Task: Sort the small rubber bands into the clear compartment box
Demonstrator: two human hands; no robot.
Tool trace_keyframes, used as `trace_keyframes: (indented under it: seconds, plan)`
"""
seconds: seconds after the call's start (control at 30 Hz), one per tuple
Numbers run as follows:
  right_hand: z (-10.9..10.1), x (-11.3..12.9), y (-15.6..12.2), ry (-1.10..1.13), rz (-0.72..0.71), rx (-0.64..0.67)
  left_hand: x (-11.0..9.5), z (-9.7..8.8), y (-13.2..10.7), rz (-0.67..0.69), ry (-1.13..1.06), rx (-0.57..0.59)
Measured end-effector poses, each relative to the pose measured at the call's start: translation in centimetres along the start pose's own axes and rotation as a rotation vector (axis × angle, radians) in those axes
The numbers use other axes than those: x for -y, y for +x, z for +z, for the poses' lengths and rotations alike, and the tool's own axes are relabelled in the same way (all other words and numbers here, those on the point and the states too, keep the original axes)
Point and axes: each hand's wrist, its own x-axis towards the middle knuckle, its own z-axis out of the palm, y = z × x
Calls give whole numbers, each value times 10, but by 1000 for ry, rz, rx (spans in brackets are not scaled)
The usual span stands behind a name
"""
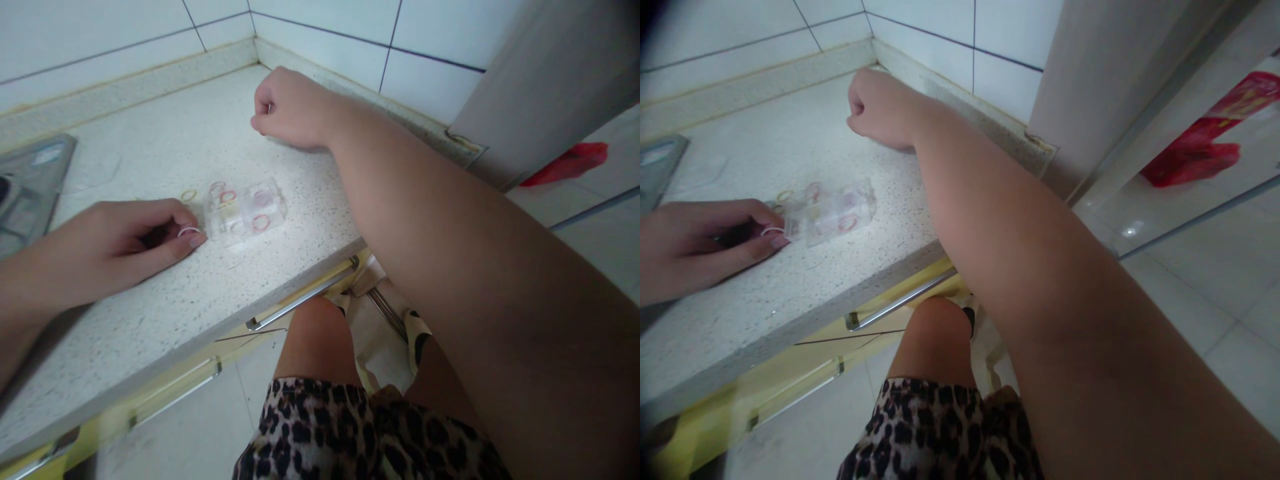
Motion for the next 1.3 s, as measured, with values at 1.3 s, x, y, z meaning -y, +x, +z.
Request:
trace_keyframes:
  seconds: [1.3]
  plan:
    - [-3, -4, -3, 52, 123, 80, -5, -2, 1, 23, 35, -2]
